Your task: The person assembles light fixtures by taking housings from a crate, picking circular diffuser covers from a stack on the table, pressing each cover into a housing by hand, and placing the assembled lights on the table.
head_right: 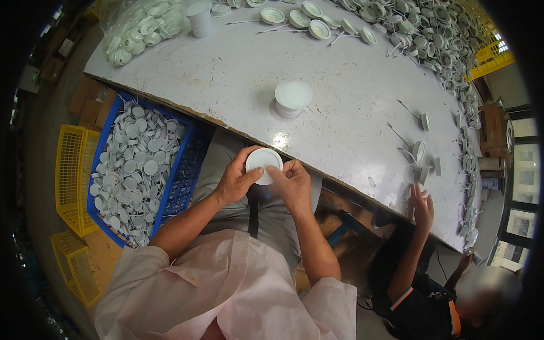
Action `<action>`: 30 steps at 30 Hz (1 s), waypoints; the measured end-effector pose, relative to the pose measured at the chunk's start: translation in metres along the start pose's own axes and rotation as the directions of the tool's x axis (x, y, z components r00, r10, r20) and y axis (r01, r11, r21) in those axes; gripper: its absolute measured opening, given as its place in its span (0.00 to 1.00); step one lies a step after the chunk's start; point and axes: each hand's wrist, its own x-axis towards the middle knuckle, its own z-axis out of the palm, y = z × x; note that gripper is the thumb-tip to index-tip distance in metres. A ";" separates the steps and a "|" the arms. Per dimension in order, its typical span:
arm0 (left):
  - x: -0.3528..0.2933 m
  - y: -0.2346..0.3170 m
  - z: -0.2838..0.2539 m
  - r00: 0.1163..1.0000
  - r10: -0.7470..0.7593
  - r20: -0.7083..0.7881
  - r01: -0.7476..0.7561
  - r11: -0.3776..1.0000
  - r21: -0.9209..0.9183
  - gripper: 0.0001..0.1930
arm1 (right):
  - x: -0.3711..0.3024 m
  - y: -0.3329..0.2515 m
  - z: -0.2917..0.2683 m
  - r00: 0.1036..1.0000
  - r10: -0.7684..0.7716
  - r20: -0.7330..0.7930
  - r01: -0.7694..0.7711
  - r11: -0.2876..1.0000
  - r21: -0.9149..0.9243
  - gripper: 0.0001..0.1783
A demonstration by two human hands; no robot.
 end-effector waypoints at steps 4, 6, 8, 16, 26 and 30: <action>-0.002 0.001 -0.002 1.000 -0.017 0.014 0.017 1.000 -0.021 0.24 | -0.003 -0.004 0.001 0.999 0.034 -0.003 -0.034 0.999 0.000 0.13; -0.002 0.001 -0.003 1.000 -0.014 0.018 0.014 1.000 -0.016 0.25 | -0.003 -0.005 0.002 0.999 0.040 0.000 -0.040 0.999 0.003 0.13; -0.002 -0.001 -0.003 1.000 0.002 0.010 -0.002 1.000 -0.005 0.24 | -0.002 -0.005 0.003 0.999 0.033 -0.004 -0.033 0.999 -0.024 0.13; 0.003 -0.011 -0.003 1.000 0.028 -0.001 -0.028 0.994 0.104 0.21 | 0.000 0.012 0.005 0.998 -0.002 -0.060 -0.002 0.997 -0.081 0.14; -0.012 -0.024 -0.107 0.861 -0.253 -0.440 0.107 0.938 -0.330 0.18 | 0.013 -0.029 -0.079 0.765 -0.504 -0.401 0.221 0.790 -0.571 0.20; -0.051 -0.084 -0.281 0.689 -0.284 -0.667 0.050 0.936 -0.347 0.18 | 0.038 -0.045 -0.254 0.207 -0.921 -0.330 -0.164 0.300 -0.940 0.34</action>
